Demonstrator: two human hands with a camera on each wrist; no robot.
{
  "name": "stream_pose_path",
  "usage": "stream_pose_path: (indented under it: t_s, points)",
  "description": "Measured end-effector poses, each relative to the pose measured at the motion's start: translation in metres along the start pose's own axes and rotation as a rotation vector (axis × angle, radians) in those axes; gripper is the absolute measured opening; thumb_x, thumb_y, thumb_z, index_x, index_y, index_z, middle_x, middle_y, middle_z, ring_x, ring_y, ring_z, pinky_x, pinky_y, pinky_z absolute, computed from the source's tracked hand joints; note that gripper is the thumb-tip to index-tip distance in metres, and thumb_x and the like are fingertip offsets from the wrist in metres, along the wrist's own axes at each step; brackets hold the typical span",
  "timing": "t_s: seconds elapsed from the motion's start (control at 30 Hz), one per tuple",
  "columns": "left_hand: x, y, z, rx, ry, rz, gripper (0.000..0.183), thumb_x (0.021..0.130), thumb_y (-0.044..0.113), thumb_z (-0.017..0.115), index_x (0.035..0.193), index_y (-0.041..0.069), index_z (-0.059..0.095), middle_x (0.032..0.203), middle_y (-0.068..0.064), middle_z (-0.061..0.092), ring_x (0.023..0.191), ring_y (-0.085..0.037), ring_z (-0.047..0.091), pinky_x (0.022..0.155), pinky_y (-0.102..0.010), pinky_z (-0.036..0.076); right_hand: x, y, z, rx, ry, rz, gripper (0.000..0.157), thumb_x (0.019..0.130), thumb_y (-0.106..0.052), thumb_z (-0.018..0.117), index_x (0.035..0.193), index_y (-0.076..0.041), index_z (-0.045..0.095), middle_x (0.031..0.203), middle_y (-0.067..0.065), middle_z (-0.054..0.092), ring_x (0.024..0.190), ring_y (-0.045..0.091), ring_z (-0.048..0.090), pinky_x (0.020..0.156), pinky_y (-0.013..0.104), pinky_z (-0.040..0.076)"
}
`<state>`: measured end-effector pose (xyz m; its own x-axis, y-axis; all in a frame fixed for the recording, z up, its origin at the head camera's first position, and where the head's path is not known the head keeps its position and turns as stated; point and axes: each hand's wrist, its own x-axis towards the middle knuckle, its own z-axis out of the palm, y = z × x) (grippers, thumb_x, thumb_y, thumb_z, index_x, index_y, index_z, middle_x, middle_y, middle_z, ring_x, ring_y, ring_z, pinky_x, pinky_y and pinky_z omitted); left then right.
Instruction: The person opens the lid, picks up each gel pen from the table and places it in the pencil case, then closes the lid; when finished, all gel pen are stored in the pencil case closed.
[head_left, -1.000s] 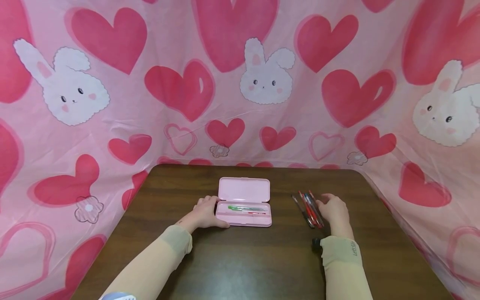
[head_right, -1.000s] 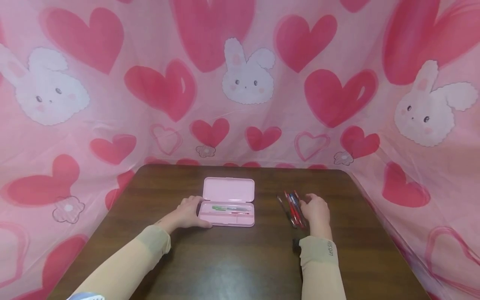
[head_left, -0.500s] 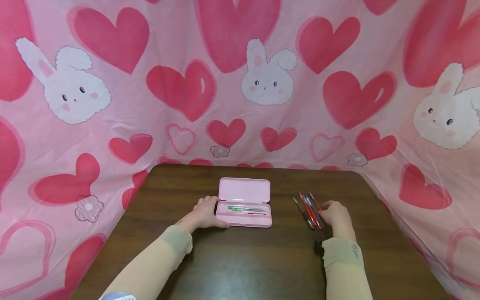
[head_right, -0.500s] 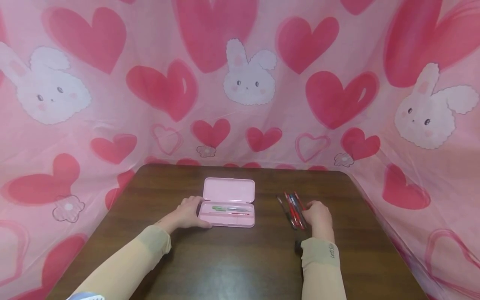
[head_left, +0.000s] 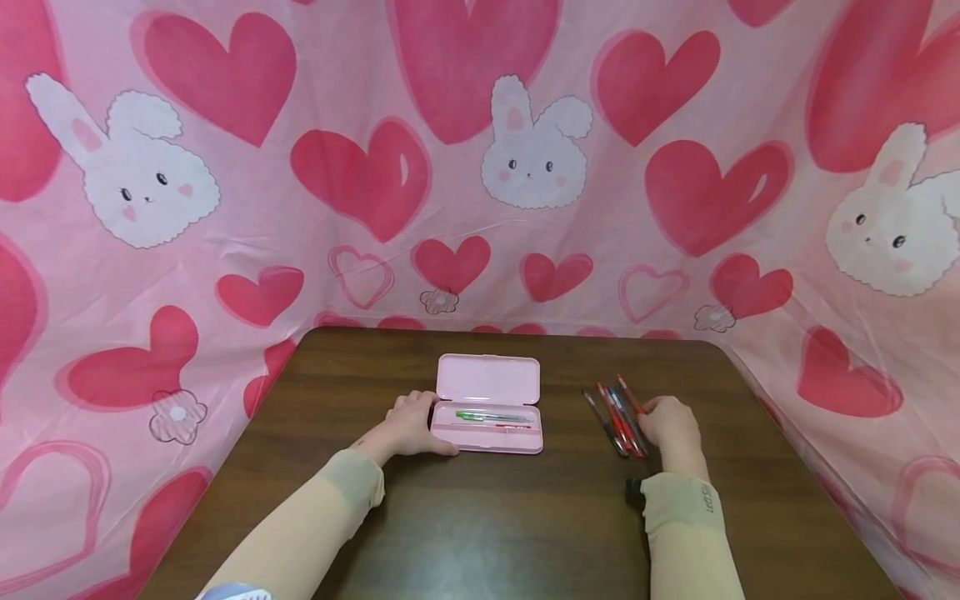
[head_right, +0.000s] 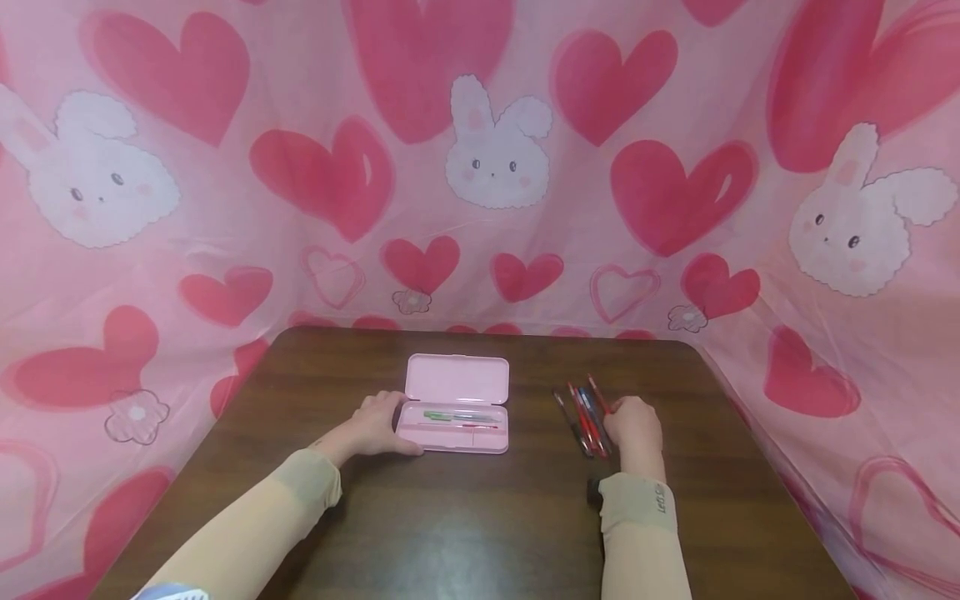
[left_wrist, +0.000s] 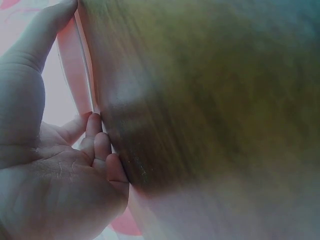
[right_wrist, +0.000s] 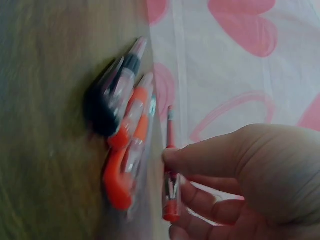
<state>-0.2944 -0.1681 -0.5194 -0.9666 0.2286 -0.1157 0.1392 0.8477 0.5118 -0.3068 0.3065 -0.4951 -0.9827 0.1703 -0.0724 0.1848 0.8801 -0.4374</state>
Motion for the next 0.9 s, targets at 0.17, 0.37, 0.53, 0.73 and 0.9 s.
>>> stream_pose_path:
  t_s: [0.17,0.37,0.53,0.73,0.9]
  points:
    - [0.001,-0.001,0.001,0.002,0.003,0.003,0.108,0.069,0.063,0.098,0.152,0.009,0.053,0.146,-0.014,0.060,0.136,-0.035,0.049,0.118,-0.062,0.043,-0.002,-0.014,0.001,0.029,0.073,-0.066,0.033,0.101,-0.020,0.067,0.121,0.005,0.076,0.121,0.030,0.076,0.110,0.051,0.071,0.096,0.064,0.056]
    - [0.000,-0.001,0.000,-0.001,0.000,0.007,0.109,0.069,0.062,0.098,0.153,0.009,0.053,0.147,-0.014,0.060,0.137,-0.035,0.049,0.118,-0.062,0.043,-0.005,-0.033,0.004,0.074,0.142,-0.142,0.032,0.103,-0.021,0.068,0.124,0.001,0.077,0.123,0.026,0.078,0.112,0.048,0.072,0.096,0.064,0.056]
    - [0.001,-0.002,0.000,-0.001,-0.004,0.006,0.109,0.070,0.062,0.098,0.153,0.009,0.053,0.146,-0.014,0.060,0.136,-0.035,0.049,0.118,-0.062,0.043,-0.005,-0.044,0.009,0.085,0.173,-0.187,0.030,0.103,-0.020,0.068,0.123,-0.001,0.078,0.123,0.025,0.077,0.113,0.047,0.072,0.097,0.065,0.056]
    - [0.001,-0.001,0.000,0.009,0.002,0.004,0.109,0.069,0.063,0.098,0.152,0.009,0.054,0.145,-0.014,0.060,0.135,-0.035,0.049,0.117,-0.061,0.044,-0.007,-0.058,0.016,0.088,0.216,-0.238,0.027,0.102,-0.021,0.071,0.120,-0.003,0.080,0.121,0.025,0.074,0.113,0.046,0.071,0.096,0.065,0.056]
    - [0.001,0.000,0.000,0.008,0.001,0.004,0.108,0.069,0.062,0.098,0.152,0.009,0.054,0.144,-0.014,0.061,0.134,-0.035,0.050,0.117,-0.062,0.044,-0.008,-0.071,0.023,0.078,0.232,-0.304,0.023,0.102,-0.018,0.073,0.118,-0.004,0.081,0.116,0.023,0.074,0.106,0.045,0.072,0.095,0.064,0.058]
